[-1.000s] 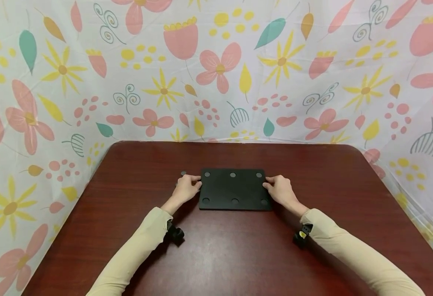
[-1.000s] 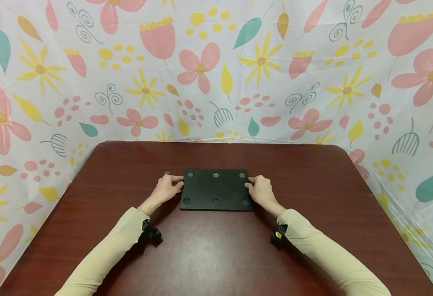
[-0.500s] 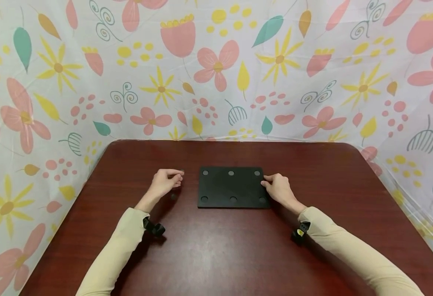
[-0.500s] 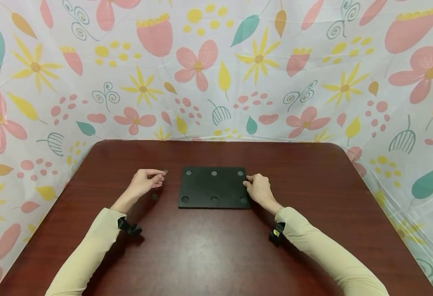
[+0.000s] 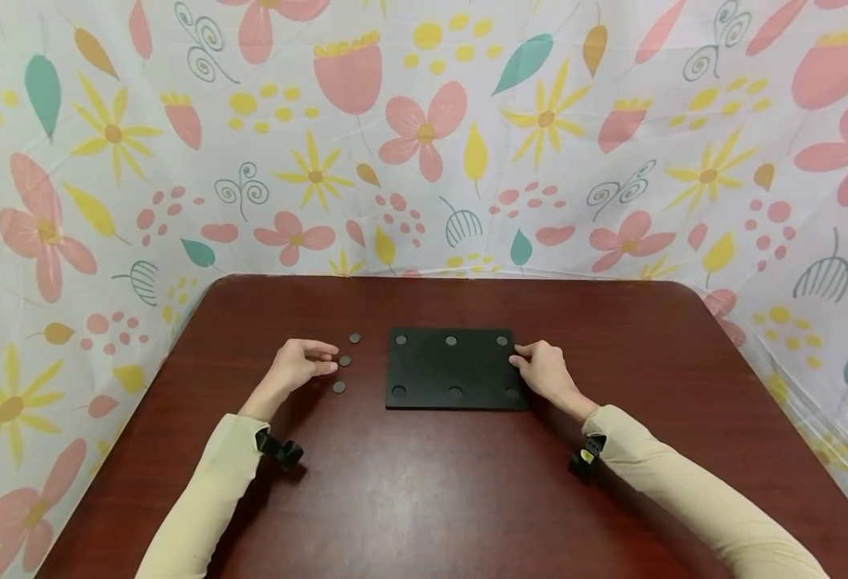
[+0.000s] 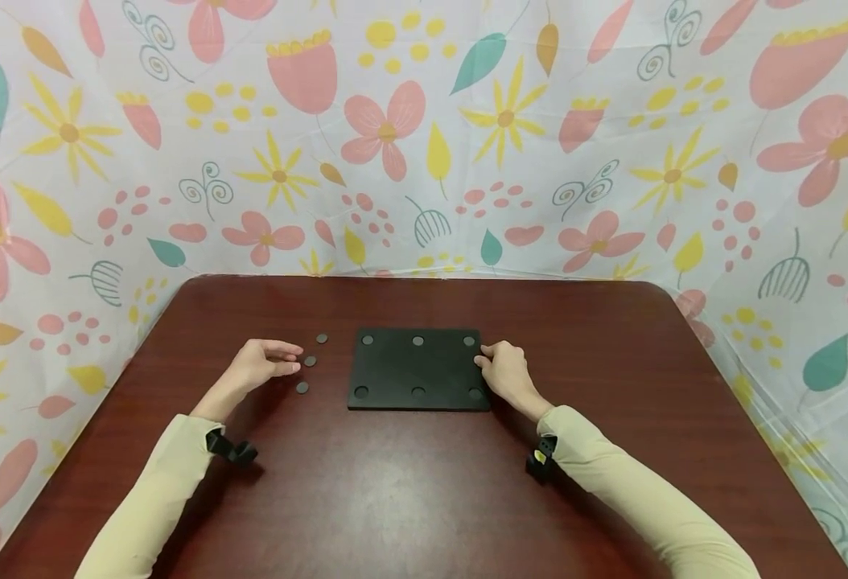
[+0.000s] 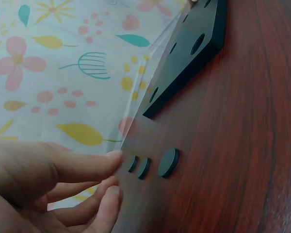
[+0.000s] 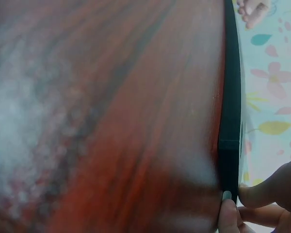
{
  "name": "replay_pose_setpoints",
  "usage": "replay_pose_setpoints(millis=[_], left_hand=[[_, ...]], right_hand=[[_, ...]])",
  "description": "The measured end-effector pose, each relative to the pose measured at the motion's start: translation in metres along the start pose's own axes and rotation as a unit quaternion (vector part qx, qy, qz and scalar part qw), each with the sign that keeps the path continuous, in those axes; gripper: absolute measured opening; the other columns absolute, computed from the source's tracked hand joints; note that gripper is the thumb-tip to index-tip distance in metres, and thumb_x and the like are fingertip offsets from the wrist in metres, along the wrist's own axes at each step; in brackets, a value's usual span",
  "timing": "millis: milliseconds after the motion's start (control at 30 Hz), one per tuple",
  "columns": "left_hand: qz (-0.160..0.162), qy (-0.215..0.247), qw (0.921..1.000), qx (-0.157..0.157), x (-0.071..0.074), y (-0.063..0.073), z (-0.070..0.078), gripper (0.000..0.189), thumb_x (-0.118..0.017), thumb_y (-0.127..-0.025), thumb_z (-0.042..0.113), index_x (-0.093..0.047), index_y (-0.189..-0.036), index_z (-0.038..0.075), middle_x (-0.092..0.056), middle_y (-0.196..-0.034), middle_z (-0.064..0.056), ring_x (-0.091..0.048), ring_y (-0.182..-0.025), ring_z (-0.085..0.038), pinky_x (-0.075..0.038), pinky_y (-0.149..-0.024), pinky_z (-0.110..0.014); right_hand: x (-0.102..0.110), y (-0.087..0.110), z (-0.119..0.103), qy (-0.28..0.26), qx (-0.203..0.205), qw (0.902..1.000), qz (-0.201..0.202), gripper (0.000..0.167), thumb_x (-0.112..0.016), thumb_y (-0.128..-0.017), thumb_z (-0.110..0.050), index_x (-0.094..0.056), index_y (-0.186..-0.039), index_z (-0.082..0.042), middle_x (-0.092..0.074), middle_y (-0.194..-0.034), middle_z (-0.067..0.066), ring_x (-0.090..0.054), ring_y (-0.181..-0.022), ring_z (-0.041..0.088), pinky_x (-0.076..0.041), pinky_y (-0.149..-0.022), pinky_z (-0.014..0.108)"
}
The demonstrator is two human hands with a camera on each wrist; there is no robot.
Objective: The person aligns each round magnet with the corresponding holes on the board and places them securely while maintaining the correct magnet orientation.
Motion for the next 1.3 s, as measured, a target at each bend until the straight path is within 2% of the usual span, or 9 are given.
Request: replay_pose_setpoints(millis=[133,367,500,800,900,1000,1067,1233,1300], left_hand=[[-0.025,-0.018,0.9993,0.019,0.0,0.002,-0.005,0.029,-0.079,-0.079,0.008,-0.074,-0.107,0.003,-0.072,-0.096,-0.012,-0.06,-0.103,-0.027,-0.05,-0.073,-0.025],[-0.065,-0.024,0.997,0.035,-0.003,0.007,-0.01,0.027,-0.082,-0.075,0.007,-0.077,-0.102,0.005,-0.072,-0.093,-0.008,-0.062,-0.092,-0.021,-0.05,-0.072,-0.026],[-0.068,-0.032,0.9966,0.032,-0.004,0.006,-0.011,0.027,-0.083,-0.074,0.007,-0.077,-0.1,0.006,-0.072,-0.091,-0.006,-0.062,-0.088,-0.017,-0.05,-0.071,-0.026],[-0.066,-0.053,0.9962,0.021,-0.008,0.007,-0.012,0.027,-0.086,-0.07,0.007,-0.078,-0.096,0.007,-0.071,-0.087,-0.004,-0.062,-0.079,-0.012,-0.052,-0.069,-0.026],[-0.069,-0.053,0.9961,0.016,-0.009,0.007,-0.012,0.026,-0.086,-0.07,0.009,-0.078,-0.095,0.007,-0.07,-0.087,-0.004,-0.062,-0.078,-0.012,-0.052,-0.069,-0.026],[-0.07,-0.054,0.9961,0.01,-0.01,0.008,-0.012,0.026,-0.087,-0.069,0.01,-0.078,-0.094,0.007,-0.07,-0.086,-0.004,-0.062,-0.078,-0.013,-0.052,-0.069,-0.027],[-0.069,-0.058,0.9959,0.007,-0.01,0.008,-0.011,0.026,-0.088,-0.069,0.012,-0.079,-0.093,0.008,-0.07,-0.086,-0.004,-0.061,-0.079,-0.013,-0.051,-0.068,-0.027],[-0.069,-0.07,0.9951,0.01,-0.01,0.009,-0.01,0.024,-0.089,-0.067,0.013,-0.079,-0.089,0.011,-0.07,-0.086,-0.002,-0.06,-0.08,-0.014,-0.05,-0.067,-0.025],[-0.07,-0.072,0.9949,0.008,-0.01,0.009,-0.009,0.024,-0.089,-0.067,0.013,-0.079,-0.089,0.011,-0.07,-0.087,-0.003,-0.06,-0.08,-0.014,-0.05,-0.067,-0.025]], right_hand=[[0.0,0.0,0.0,0.0,0.0,1.0,0.002,0.035,-0.06,-0.095,-0.01,-0.06,-0.125,0.008,-0.06,-0.125,0.028,-0.033,-0.038,0.011,-0.031,-0.043,0.024],[0.0,0.0,0.001,-0.003,0.004,1.0,0.002,0.035,-0.06,-0.095,-0.01,-0.06,-0.126,0.008,-0.062,-0.121,0.029,-0.03,-0.037,0.011,-0.03,-0.043,0.024],[0.0,0.0,0.001,-0.005,0.004,1.0,0.0,0.036,-0.06,-0.095,-0.011,-0.06,-0.126,0.008,-0.064,-0.116,0.029,-0.026,-0.037,0.011,-0.028,-0.041,0.024],[0.001,0.0,0.001,-0.006,0.008,0.9999,0.004,0.035,-0.061,-0.095,-0.012,-0.062,-0.124,0.008,-0.063,-0.119,0.028,-0.026,-0.037,0.009,-0.027,-0.042,0.024],[0.001,0.001,0.0,-0.007,0.006,1.0,0.001,0.036,-0.061,-0.095,-0.012,-0.061,-0.124,0.008,-0.07,-0.097,0.026,-0.026,-0.036,0.009,-0.028,-0.041,0.023],[0.001,0.001,0.0,-0.008,0.006,1.0,-0.001,0.036,-0.06,-0.095,-0.012,-0.061,-0.125,0.008,-0.065,-0.073,0.019,-0.026,-0.036,0.01,-0.029,-0.04,0.023],[0.001,0.002,0.0,-0.008,0.005,0.9999,-0.001,0.036,-0.061,-0.095,-0.012,-0.061,-0.125,0.008,-0.062,-0.067,0.016,-0.026,-0.036,0.009,-0.029,-0.04,0.023],[0.002,0.001,-0.001,-0.008,0.007,0.9999,0.0,0.036,-0.061,-0.095,-0.012,-0.061,-0.124,0.008,-0.067,-0.078,0.023,-0.024,-0.036,0.009,-0.027,-0.04,0.023],[0.002,0.001,-0.001,-0.007,0.009,0.9999,0.003,0.035,-0.061,-0.095,-0.011,-0.061,-0.124,0.009,-0.07,-0.092,0.027,-0.023,-0.036,0.009,-0.027,-0.04,0.023]])
Point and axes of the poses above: each hand's wrist, its own y-axis away from the middle knuckle, its own x-axis out of the back of the hand, z = x × y, the point moved 5 cm from there along -y, towards the middle knuckle
